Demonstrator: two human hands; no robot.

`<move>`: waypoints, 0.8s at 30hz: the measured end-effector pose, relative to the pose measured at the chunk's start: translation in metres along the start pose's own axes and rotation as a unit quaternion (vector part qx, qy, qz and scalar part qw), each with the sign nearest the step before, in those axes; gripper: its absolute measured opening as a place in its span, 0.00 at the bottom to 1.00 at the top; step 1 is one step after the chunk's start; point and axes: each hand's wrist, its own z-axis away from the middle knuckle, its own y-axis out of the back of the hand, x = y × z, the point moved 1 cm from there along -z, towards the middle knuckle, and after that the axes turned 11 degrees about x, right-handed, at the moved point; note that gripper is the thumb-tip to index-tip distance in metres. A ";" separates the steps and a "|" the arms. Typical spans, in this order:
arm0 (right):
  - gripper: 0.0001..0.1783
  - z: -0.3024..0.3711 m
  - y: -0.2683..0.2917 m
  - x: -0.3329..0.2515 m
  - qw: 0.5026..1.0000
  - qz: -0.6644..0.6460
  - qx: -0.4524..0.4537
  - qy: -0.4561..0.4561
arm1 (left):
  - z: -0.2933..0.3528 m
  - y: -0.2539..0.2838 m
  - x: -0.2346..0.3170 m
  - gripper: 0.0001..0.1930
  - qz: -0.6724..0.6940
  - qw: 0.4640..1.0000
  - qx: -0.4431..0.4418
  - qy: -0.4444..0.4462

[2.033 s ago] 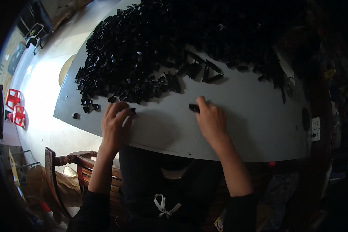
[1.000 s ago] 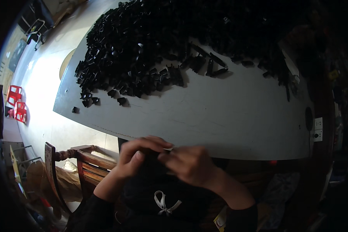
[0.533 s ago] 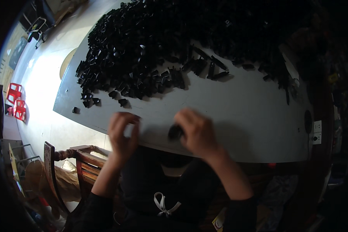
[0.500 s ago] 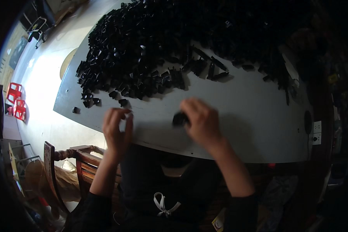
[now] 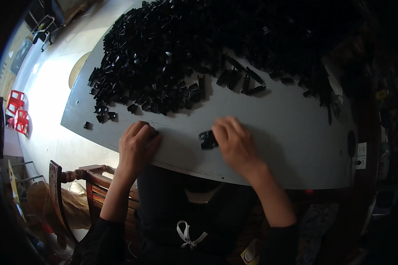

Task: Assembling small black plastic components by snapping them together at a workbench.

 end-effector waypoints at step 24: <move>0.07 0.020 0.036 -0.069 0.964 -0.255 0.017 0.077 | 0.019 0.005 0.062 0.19 0.635 0.756 -0.110 0.114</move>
